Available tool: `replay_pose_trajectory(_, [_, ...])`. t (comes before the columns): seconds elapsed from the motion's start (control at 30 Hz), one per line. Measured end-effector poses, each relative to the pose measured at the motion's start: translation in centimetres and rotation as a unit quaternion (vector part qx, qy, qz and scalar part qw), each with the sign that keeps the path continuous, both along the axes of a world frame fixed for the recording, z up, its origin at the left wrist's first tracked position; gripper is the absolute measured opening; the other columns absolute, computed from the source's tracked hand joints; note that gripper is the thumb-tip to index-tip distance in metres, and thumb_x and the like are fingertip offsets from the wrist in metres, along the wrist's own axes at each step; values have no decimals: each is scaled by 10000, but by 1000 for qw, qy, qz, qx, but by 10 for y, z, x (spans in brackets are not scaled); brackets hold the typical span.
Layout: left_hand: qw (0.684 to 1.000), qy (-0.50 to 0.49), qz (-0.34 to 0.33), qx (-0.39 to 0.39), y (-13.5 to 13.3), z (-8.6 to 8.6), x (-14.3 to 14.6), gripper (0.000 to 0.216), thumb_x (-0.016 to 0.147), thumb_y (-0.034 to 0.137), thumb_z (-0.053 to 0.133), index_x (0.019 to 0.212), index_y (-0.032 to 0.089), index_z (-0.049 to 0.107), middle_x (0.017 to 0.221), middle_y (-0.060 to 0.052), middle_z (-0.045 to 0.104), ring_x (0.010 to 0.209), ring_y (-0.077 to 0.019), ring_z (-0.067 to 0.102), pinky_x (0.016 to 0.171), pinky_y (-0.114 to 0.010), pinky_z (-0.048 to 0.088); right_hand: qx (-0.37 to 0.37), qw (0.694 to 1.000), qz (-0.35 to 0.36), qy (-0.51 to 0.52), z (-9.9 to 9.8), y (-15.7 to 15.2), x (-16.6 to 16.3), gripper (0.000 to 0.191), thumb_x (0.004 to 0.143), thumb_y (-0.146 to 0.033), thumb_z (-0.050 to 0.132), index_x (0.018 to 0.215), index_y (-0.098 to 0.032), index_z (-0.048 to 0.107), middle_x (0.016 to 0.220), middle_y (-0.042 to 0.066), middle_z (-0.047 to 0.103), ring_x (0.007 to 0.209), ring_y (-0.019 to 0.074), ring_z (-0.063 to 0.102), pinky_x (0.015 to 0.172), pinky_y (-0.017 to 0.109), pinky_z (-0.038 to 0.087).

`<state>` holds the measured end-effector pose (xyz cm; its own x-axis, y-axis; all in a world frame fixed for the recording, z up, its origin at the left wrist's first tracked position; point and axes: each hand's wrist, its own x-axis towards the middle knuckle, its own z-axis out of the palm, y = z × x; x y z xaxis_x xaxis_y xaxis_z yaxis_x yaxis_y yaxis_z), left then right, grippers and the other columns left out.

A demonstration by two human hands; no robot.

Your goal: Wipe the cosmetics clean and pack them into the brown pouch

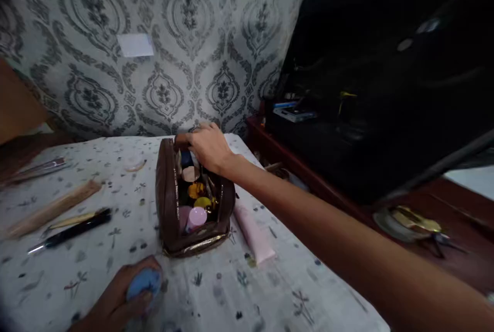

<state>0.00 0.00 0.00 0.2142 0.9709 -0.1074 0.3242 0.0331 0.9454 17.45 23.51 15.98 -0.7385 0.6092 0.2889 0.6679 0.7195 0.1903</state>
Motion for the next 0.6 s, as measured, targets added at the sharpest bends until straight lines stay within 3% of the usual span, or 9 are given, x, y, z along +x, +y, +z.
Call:
replay_pose_trajectory(0.3, [998,-28,-11,47,2,7,9,395,908,598,507,836,211,530,586,67,328,510,-96,338,515,-222,269,-18,1000,7,-15,13,6,-8,265,921,-186,596,1151,-194,727,1069,96,710,1056,242,595,780,293,385])
replay_pose_trajectory(0.6, [999,11,30,40,-1,9,5,328,845,567,596,852,246,668,579,35,475,542,-154,440,578,-252,416,-46,996,-58,-47,9,7,-13,265,931,-189,575,1141,-112,717,1149,156,712,1066,247,648,837,295,462])
